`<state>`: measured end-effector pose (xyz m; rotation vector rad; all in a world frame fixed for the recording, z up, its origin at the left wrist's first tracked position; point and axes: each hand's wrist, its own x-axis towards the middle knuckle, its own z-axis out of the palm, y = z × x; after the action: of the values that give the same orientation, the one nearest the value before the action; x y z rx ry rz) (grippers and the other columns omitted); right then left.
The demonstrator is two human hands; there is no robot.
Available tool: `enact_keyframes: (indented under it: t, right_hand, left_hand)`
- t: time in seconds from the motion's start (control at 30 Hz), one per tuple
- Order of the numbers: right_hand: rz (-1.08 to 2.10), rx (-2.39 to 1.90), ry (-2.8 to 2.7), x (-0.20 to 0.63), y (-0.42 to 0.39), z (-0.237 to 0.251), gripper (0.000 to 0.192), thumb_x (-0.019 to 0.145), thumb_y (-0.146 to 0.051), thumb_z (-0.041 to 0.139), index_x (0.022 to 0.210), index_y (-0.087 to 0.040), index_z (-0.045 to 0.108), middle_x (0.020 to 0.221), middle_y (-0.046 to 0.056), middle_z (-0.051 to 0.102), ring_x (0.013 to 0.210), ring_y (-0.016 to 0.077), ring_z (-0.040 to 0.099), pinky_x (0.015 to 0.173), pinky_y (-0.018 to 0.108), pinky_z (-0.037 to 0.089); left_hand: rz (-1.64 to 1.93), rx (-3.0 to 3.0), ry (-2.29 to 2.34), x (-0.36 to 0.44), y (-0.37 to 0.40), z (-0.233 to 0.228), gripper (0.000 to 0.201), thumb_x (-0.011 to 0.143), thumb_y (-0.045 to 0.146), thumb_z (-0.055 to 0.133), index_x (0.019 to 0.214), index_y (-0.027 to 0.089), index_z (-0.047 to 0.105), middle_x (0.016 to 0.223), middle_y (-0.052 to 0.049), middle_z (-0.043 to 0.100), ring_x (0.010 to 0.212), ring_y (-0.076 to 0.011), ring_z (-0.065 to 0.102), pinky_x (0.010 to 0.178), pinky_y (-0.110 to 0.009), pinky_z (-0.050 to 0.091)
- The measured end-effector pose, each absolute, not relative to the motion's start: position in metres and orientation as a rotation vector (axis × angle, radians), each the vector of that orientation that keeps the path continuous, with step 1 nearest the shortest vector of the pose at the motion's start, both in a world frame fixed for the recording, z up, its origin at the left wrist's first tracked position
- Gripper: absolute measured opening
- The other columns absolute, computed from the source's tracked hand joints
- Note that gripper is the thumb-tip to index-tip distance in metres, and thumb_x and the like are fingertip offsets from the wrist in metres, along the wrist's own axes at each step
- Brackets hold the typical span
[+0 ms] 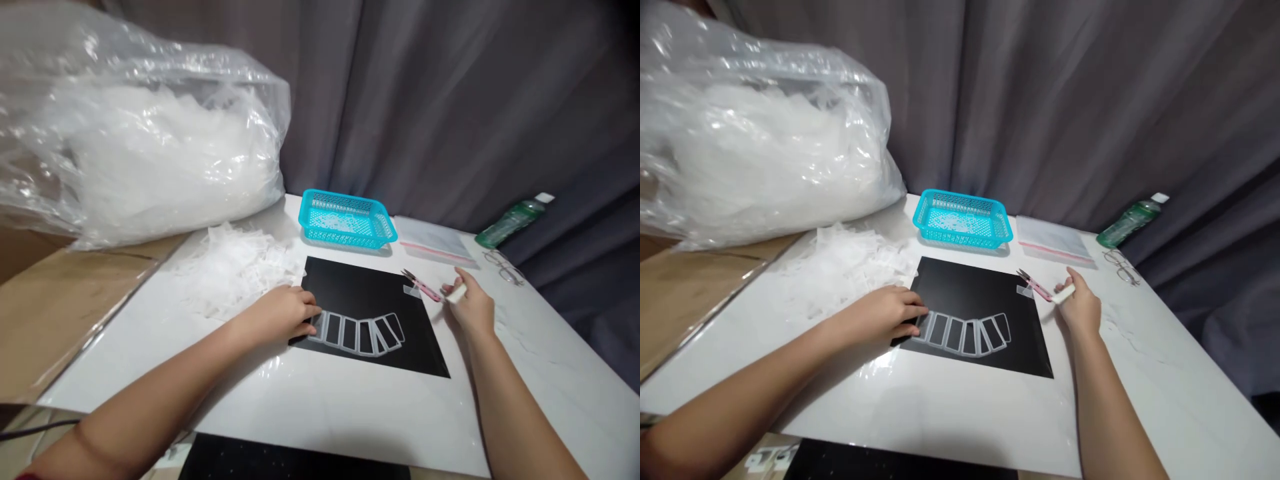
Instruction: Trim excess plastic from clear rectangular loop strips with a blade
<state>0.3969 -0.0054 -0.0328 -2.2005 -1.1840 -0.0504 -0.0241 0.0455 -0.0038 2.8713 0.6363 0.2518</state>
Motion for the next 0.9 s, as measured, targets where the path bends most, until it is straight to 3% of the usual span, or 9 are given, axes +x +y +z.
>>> enact_keyframes:
  t: [0.13, 0.3, 0.47, 0.6, 0.73, 0.9]
  right_hand:
    - [0.071, -2.199, -1.326, 0.387, 0.002, -0.035, 0.017, 0.075, -0.039, 0.060, 0.077, -0.022, 0.064, 0.076, 0.009, 0.071, 0.074, 0.0278, 0.064, 0.065, 0.034, 0.041]
    - [0.059, -2.144, -1.398, 0.377, 0.003, -0.031, 0.019, 0.070, -0.037, 0.063, 0.063, -0.023, 0.052, 0.069, 0.005, 0.068, 0.071, 0.0243, 0.063, 0.064, 0.031, 0.039]
    - [0.001, -2.075, -1.339, 0.375, 0.000, -0.012, 0.015, 0.073, -0.031, 0.061, 0.067, -0.022, 0.051, 0.066, 0.005, 0.064, 0.063, 0.0222, 0.060, 0.059, 0.031, 0.040]
    - [-0.004, -2.029, -1.313, 0.370, 0.014, 0.001, 0.016, 0.082, -0.030, 0.062, 0.072, -0.019, 0.056, 0.076, 0.007, 0.065, 0.078, 0.0253, 0.062, 0.070, 0.035, 0.046]
    - [0.203, -1.995, -1.350, 0.368, 0.029, 0.003, 0.025, 0.090, -0.033, 0.061, 0.107, -0.014, 0.063, 0.108, 0.008, 0.065, 0.096, 0.0222, 0.063, 0.082, 0.039, 0.053]
    - [0.570, -1.920, -1.272, 0.368, 0.027, -0.008, 0.030, 0.091, -0.032, 0.061, 0.114, -0.013, 0.060, 0.112, 0.009, 0.063, 0.096, 0.0210, 0.064, 0.082, 0.040, 0.055]
  left_hand:
    - [0.258, 2.825, 0.590, -0.027, 0.048, -0.007, 0.032, 0.087, 0.034, 0.066, 0.116, 0.020, 0.067, 0.100, -0.009, 0.068, 0.087, -0.0243, 0.065, 0.076, -0.034, 0.048]
    - [0.321, 2.747, 0.523, -0.027, 0.056, -0.007, 0.036, 0.087, 0.042, 0.064, 0.115, 0.019, 0.068, 0.102, -0.009, 0.066, 0.090, -0.0230, 0.065, 0.077, -0.031, 0.050]
    - [0.320, 2.746, 0.533, -0.026, 0.056, -0.005, 0.036, 0.088, 0.041, 0.062, 0.115, 0.019, 0.067, 0.102, -0.010, 0.066, 0.090, -0.0234, 0.065, 0.077, -0.032, 0.050]
    - [0.297, 2.730, 0.540, -0.027, 0.057, -0.007, 0.035, 0.088, 0.039, 0.062, 0.117, 0.020, 0.065, 0.102, -0.009, 0.065, 0.090, -0.0227, 0.065, 0.078, -0.032, 0.051]
    - [0.273, 2.701, 0.538, -0.027, 0.060, -0.008, 0.035, 0.088, 0.038, 0.063, 0.118, 0.022, 0.064, 0.104, -0.008, 0.065, 0.092, -0.0222, 0.064, 0.080, -0.032, 0.052]
    - [0.290, 2.693, 0.527, -0.028, 0.061, -0.010, 0.035, 0.089, 0.040, 0.061, 0.118, 0.021, 0.065, 0.104, -0.008, 0.065, 0.091, -0.0218, 0.064, 0.079, -0.031, 0.052]
